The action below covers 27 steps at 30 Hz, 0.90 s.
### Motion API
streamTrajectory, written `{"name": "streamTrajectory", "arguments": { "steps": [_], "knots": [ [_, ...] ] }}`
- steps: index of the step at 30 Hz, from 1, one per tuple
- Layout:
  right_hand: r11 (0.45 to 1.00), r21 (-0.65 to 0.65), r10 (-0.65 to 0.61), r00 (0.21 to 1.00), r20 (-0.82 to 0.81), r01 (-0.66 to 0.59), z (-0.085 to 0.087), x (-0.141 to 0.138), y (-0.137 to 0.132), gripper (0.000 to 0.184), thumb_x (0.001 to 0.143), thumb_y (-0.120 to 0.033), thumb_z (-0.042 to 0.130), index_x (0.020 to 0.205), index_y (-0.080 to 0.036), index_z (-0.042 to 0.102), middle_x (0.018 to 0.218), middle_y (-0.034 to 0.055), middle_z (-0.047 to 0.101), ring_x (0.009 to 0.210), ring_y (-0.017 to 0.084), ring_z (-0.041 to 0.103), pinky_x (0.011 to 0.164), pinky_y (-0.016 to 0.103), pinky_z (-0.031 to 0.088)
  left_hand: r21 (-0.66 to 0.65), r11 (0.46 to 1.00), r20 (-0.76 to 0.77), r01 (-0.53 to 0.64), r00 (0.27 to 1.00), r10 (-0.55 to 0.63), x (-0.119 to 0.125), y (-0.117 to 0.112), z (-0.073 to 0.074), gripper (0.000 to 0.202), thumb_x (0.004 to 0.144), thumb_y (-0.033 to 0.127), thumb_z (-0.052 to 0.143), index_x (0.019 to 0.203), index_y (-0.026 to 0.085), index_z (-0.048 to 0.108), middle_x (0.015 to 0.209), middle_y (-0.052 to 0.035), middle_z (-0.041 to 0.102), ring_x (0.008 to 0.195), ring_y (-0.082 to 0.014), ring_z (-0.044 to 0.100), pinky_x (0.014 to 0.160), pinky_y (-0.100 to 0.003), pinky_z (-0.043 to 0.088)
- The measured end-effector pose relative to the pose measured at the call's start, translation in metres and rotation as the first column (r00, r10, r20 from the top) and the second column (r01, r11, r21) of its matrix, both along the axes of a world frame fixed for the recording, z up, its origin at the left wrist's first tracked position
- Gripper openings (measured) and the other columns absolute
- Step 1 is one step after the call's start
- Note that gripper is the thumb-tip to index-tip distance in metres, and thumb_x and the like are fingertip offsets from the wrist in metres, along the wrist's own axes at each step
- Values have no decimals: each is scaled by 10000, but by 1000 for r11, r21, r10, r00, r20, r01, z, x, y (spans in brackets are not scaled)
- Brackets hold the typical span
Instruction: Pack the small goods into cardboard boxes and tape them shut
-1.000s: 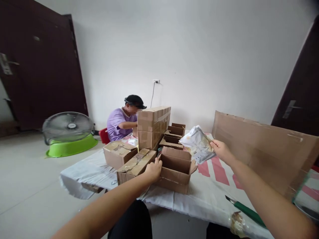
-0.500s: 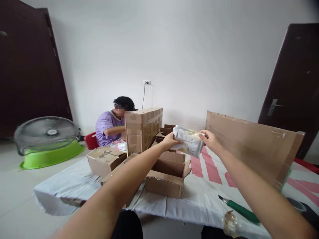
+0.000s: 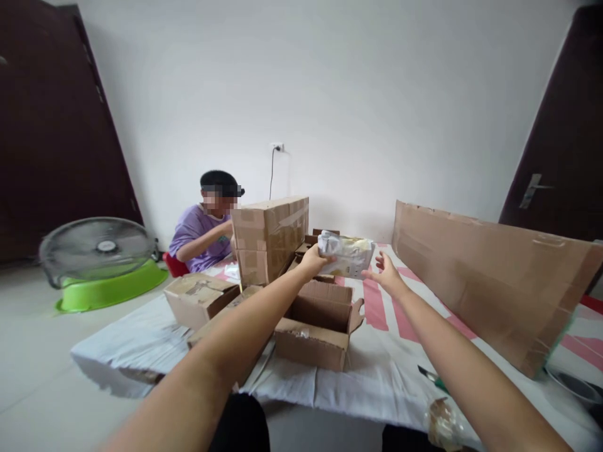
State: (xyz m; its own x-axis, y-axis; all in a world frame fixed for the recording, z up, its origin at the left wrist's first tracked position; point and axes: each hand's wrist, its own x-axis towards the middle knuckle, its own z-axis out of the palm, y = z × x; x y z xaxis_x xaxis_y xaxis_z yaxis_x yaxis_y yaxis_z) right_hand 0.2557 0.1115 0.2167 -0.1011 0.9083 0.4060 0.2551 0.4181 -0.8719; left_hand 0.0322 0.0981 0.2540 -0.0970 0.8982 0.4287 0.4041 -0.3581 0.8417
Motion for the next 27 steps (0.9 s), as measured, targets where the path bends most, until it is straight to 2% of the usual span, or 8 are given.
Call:
{"name": "streamTrajectory", "arguments": {
  "steps": [3, 6, 9, 12, 15, 17, 22, 27],
  "knots": [
    [983, 115, 161, 978, -135, -146, -2, -5, -42, 741, 643, -468, 748, 1266, -193, 454, 1233, 113, 585, 1102, 255, 570, 938, 427, 475, -8, 995, -6, 101, 995, -101, 4, -42, -7, 430, 666, 205, 759, 1049, 131, 579, 968, -37, 680, 876, -187, 628, 782, -275, 501],
    [979, 168, 143, 978, -150, -118, -20, -6, -96, 536, 682, -434, 731, 1132, -197, 564, 1112, 84, 654, 1007, 272, 616, 899, 463, 499, 134, 978, -103, 157, 984, -144, 2, -106, -20, 427, 688, 242, 730, 1064, 160, 547, 996, -23, 658, 932, -199, 605, 818, -280, 475],
    [980, 198, 35, 999, -6, -34, -66, -2, -149, 416, 660, -425, 744, 1007, -229, 623, 1068, 84, 673, 1013, 310, 611, 911, 481, 489, 141, 963, -226, 231, 954, -196, -9, -168, -58, 303, 758, 307, 656, 1006, 178, 540, 957, -29, 649, 873, -190, 605, 789, -277, 472],
    [994, 111, -11, 989, 148, -5, -130, -2, -176, 446, 658, -467, 710, 1026, -233, 616, 1041, 108, 678, 992, 334, 615, 901, 480, 494, 1, 968, -272, 251, 932, -241, -21, -201, -117, 252, 778, 331, 625, 967, 188, 540, 906, -30, 649, 822, -181, 606, 773, -271, 470],
    [999, -24, 41, 968, 246, -36, -179, -14, -166, 475, 691, -430, 648, 1105, -204, 588, 1072, 114, 675, 995, 321, 619, 897, 480, 491, -112, 988, -268, 110, 954, -136, -29, -197, -170, 309, 723, 266, 667, 1001, 205, 549, 960, -35, 657, 915, -212, 598, 825, -289, 458],
    [997, -64, 63, 965, 253, -49, -195, -27, -145, 462, 680, -379, 639, 1096, -182, 588, 1093, 114, 669, 1016, 307, 614, 915, 465, 477, -155, 988, -283, -30, 959, -15, -33, -181, -192, 348, 691, 231, 684, 1018, 221, 563, 1002, -36, 664, 1007, -241, 581, 889, -313, 431],
    [989, -118, -69, 986, 155, 88, -204, -63, -87, 460, 614, -395, 663, 1011, -176, 589, 964, 96, 703, 917, 288, 654, 818, 398, 509, -223, 924, -253, -311, 934, 253, -43, -132, -218, 541, 711, 273, 657, 1195, 128, 466, 1150, -148, 617, 1129, -298, 549, 957, -363, 395],
    [974, -110, -185, 976, 115, 198, -220, -84, -66, 465, 682, -466, 595, 1029, -156, 585, 1000, 148, 695, 945, 303, 649, 829, 406, 499, -183, 882, -184, -434, 897, 403, -51, -111, -239, 686, 740, 301, 609, 1325, 93, 316, 1368, -204, 439, 1292, -299, 413, 1057, -394, 323]
  ]
}}
